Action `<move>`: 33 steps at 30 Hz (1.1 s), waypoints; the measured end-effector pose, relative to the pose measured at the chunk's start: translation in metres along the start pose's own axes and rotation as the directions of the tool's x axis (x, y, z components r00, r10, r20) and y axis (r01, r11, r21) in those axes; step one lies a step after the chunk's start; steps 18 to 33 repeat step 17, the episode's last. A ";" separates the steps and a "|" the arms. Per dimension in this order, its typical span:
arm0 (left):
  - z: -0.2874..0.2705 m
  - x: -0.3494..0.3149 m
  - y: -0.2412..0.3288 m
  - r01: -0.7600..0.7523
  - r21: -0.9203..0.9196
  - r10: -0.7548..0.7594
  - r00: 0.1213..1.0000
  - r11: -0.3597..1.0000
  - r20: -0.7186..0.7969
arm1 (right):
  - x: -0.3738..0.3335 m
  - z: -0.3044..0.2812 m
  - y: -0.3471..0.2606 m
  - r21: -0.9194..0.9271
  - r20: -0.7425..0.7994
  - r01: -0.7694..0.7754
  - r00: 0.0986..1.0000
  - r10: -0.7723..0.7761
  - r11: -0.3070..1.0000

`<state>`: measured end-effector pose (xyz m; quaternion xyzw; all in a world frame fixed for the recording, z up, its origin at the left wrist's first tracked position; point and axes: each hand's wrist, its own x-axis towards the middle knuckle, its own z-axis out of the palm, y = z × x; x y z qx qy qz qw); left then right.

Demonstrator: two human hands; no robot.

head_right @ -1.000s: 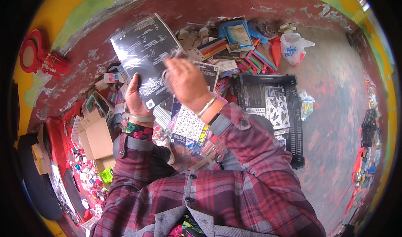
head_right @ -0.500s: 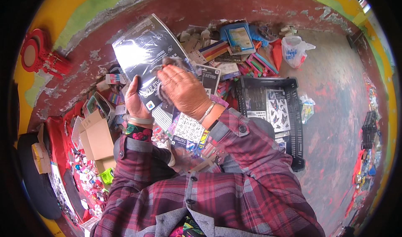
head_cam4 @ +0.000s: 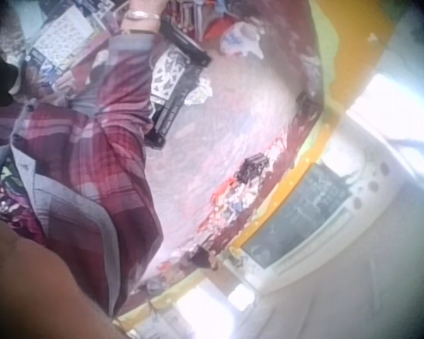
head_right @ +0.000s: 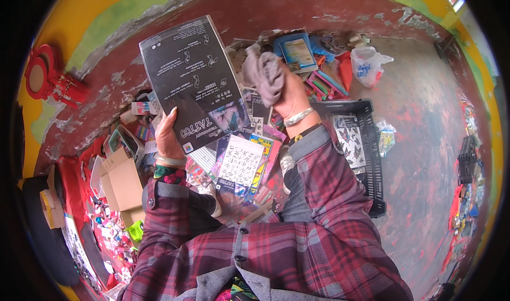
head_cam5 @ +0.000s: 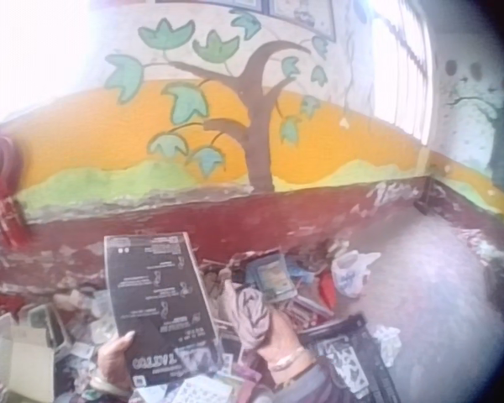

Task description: The person sits on the floor surrounded by a large pile of stationery and miscellaneous items. They pick up various items, including temporary tattoo sheets and small boxes, wipe them with a cloth, and place them into a black plastic crate.

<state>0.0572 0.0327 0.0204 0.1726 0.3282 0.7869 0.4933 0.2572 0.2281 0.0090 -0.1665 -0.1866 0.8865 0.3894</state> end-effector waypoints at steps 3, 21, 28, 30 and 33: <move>-0.003 -0.001 -0.006 0.015 0.036 -0.015 1.000 0.999 -0.010 | -0.013 0.019 0.018 -0.363 0.149 -0.058 0.982 0.119 0.930; -0.006 0.009 -0.004 0.166 0.215 -0.185 0.980 0.962 0.074 | -0.029 0.037 0.022 -0.682 0.036 -0.146 0.972 0.233 0.716; -0.006 0.009 -0.004 0.166 0.215 -0.185 0.980 0.962 0.074 | -0.029 0.037 0.022 -0.682 0.036 -0.146 0.972 0.233 0.716; -0.006 0.009 -0.004 0.166 0.215 -0.185 0.980 0.962 0.074 | -0.029 0.037 0.022 -0.682 0.036 -0.146 0.972 0.233 0.716; -0.006 0.009 -0.004 0.166 0.215 -0.185 0.980 0.962 0.074 | -0.029 0.037 0.022 -0.682 0.036 -0.146 0.972 0.233 0.716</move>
